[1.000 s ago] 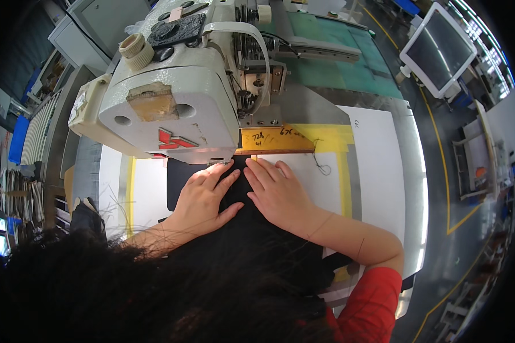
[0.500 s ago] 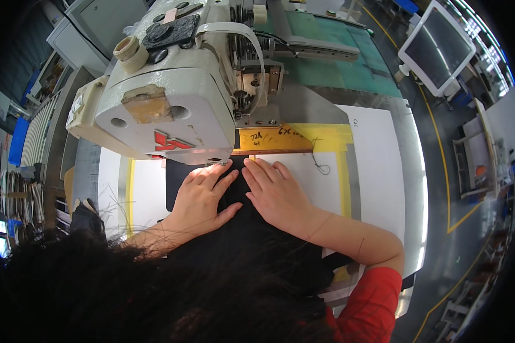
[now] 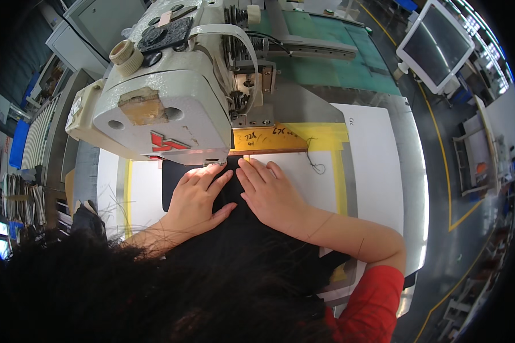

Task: Sewing pieces of black material using an industrial sewing machine.

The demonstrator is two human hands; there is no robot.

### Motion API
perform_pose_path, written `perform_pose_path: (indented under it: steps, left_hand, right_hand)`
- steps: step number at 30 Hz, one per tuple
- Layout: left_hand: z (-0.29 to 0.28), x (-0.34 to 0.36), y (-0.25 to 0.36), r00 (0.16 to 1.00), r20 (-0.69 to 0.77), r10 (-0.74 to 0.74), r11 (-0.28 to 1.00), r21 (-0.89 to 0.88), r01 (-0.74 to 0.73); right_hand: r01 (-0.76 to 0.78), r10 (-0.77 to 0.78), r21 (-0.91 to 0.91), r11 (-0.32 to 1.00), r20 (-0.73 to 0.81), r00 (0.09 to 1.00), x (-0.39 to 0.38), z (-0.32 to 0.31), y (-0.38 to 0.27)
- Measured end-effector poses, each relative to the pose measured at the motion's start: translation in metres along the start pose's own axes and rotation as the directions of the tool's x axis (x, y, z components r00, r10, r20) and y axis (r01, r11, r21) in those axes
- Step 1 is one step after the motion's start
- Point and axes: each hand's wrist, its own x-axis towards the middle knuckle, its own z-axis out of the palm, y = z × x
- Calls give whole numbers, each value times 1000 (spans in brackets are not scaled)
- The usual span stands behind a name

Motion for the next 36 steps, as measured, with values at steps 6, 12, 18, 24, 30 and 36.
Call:
perform_pose_path:
  steps: [6,12,18,24,30,36]
  left_hand:
    - [1,0,2,1000,7,-12,1000,14,11]
    - [-1,1,2,999,37,-28,1000,12,27]
    - [3,1,4,999,2,-32,999,2,32]
    - [1,-4,-3,1000,-30,-8,1000,-12,8]
    - [-13,-10,-13,999,-43,32,990,-139,-38]
    - [-53,-28,0,991,-125,35,983,-174,-57]
  right_hand:
    - [17,-17,35,999,-11,1000,-2,1,2]
    - [48,-47,51,998,-17,999,-1,2,5]
    - [52,-50,81,995,-25,998,0,1,11]
    - [262,-283,256,931,49,958,-2,-27,-17]
    - [280,-279,116,953,-25,960,15,-7,-40]
    - [272,-274,102,957,4,962,28,-28,-53]
